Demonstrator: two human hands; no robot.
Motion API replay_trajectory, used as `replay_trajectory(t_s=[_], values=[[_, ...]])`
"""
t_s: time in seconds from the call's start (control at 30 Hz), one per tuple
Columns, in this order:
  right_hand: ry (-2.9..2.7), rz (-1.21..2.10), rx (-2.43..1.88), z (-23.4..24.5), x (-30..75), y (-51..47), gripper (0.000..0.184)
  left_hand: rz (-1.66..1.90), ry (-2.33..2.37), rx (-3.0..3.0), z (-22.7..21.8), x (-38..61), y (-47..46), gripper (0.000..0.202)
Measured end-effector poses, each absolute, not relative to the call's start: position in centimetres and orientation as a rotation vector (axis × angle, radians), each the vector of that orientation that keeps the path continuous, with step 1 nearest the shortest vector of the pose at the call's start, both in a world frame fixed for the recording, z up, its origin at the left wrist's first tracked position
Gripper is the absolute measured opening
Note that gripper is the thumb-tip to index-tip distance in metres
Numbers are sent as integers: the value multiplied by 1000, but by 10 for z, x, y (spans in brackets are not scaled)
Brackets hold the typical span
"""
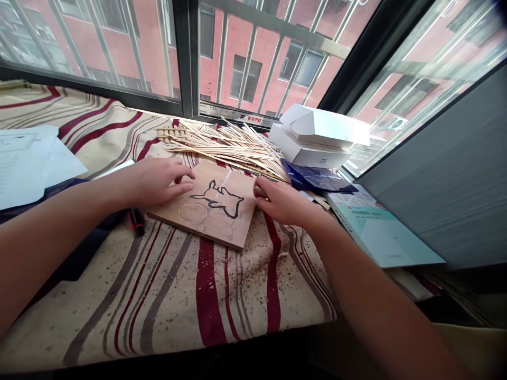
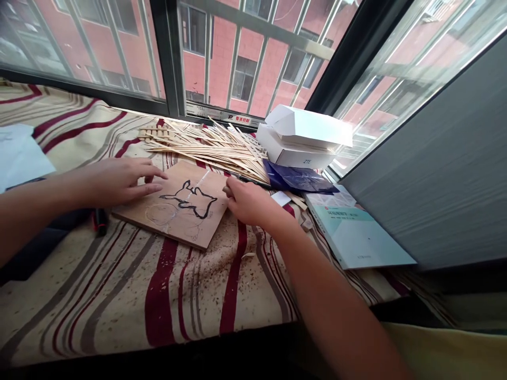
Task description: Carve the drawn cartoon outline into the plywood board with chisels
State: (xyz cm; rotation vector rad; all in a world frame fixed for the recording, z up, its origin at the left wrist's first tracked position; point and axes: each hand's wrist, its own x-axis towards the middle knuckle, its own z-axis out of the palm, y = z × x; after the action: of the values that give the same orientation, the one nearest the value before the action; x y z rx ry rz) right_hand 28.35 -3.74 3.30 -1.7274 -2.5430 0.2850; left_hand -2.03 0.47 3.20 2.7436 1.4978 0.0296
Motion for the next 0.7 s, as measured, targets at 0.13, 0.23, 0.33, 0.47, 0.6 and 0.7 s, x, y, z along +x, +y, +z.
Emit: replay_trajectory(t_s=[0.13,0.23,0.33,0.47,0.6,0.7], values=[[-2428,345,-1789,26,283,-33,15,23,1524,2654,36,-20,5,52],[-2393,352,-1758,20,280,-28,19,-26,1466,2497,36,-23,2,48],[-2372,325,-1664,14,281,-22,18,-93,1361,2308,32,-29,-1,58],[-2319,368,-1556,14,286,-19,14,-63,1227,2350,32,-32,-2,64],[-2279,454,-1533,24,289,-22,15,19,1278,2480,35,-24,2,55],[-2258,453,-1571,31,289,-26,15,328,1447,2759,24,-20,12,59]])
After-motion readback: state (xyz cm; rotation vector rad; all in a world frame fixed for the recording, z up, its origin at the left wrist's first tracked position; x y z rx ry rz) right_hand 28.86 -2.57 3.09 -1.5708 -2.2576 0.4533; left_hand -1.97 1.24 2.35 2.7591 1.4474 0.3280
